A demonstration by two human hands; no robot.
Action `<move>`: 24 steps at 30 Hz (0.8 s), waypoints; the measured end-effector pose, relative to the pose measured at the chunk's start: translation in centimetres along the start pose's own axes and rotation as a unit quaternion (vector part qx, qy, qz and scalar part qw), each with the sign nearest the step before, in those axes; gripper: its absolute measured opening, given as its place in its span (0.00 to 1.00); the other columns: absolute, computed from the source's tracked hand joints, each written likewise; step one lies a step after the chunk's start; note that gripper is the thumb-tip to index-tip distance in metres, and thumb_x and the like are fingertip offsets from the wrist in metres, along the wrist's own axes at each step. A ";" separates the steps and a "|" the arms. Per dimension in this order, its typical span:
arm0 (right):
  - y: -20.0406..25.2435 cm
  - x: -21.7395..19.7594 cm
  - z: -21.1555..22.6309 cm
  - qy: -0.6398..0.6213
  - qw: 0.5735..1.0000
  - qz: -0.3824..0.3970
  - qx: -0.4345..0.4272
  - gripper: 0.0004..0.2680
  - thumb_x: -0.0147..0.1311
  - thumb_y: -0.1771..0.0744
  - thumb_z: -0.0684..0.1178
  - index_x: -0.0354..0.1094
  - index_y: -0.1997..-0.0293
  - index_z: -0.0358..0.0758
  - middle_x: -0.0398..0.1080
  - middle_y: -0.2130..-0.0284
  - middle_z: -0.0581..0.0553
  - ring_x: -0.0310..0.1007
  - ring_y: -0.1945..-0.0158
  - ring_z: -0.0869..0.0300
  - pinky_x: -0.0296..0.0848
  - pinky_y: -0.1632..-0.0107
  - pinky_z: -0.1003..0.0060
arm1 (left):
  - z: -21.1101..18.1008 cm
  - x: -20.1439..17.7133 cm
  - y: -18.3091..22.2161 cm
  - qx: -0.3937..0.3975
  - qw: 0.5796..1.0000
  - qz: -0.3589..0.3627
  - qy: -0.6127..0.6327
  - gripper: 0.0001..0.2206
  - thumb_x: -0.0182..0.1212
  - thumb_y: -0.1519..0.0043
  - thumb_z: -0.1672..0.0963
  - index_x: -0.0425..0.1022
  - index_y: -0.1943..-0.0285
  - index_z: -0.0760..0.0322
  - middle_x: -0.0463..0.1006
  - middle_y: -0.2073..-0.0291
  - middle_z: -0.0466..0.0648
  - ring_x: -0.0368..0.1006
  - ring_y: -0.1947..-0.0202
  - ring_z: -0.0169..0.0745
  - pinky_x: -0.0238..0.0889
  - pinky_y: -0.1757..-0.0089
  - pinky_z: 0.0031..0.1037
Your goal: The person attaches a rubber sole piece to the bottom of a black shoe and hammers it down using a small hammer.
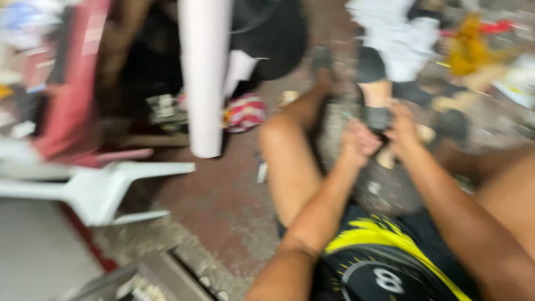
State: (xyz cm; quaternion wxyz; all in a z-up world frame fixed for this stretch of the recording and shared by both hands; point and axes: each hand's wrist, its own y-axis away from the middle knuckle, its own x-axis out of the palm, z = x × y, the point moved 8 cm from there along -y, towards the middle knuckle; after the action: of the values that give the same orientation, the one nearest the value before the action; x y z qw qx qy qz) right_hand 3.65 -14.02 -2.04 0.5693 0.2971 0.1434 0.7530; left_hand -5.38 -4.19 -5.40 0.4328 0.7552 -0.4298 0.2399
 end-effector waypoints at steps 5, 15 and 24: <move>-0.3 0.8 0.9 -0.114 0.989 0.098 -0.003 0.09 0.49 0.26 0.54 0.64 0.41 0.44 0.71 0.48 0.50 0.72 0.46 0.61 0.73 0.44 0.58 | 1.1 -0.5 -1.5 -0.048 0.992 -0.106 -0.045 0.21 0.42 0.28 0.41 0.72 0.46 0.53 0.78 0.56 0.43 0.72 0.54 0.39 0.67 0.52 0.38; -2.2 -0.7 -1.5 -0.107 0.990 0.093 -0.017 0.10 0.43 0.24 0.53 0.65 0.40 0.41 0.70 0.50 0.50 0.69 0.53 0.61 0.70 0.52 0.62 | 1.1 -0.2 -1.4 0.004 0.988 -0.151 -0.040 0.17 0.40 0.26 0.49 0.69 0.35 0.55 0.76 0.47 0.45 0.72 0.47 0.41 0.68 0.49 0.38; -5.1 -0.3 -1.5 -0.169 0.971 0.094 -0.141 0.11 0.41 0.24 0.51 0.67 0.42 0.36 0.72 0.45 0.44 0.72 0.42 0.54 0.70 0.35 0.54 | -0.1 3.0 0.0 -0.042 0.984 -0.170 -0.021 0.23 0.42 0.27 0.44 0.69 0.42 0.65 0.78 0.56 0.51 0.76 0.60 0.48 0.74 0.61 0.39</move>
State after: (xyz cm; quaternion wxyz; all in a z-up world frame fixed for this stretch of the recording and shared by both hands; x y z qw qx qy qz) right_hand 6.73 -12.50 -6.11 0.5484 0.3488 -0.0912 0.7545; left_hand -3.87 -5.45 -3.19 0.4897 0.8034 -0.3134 0.1287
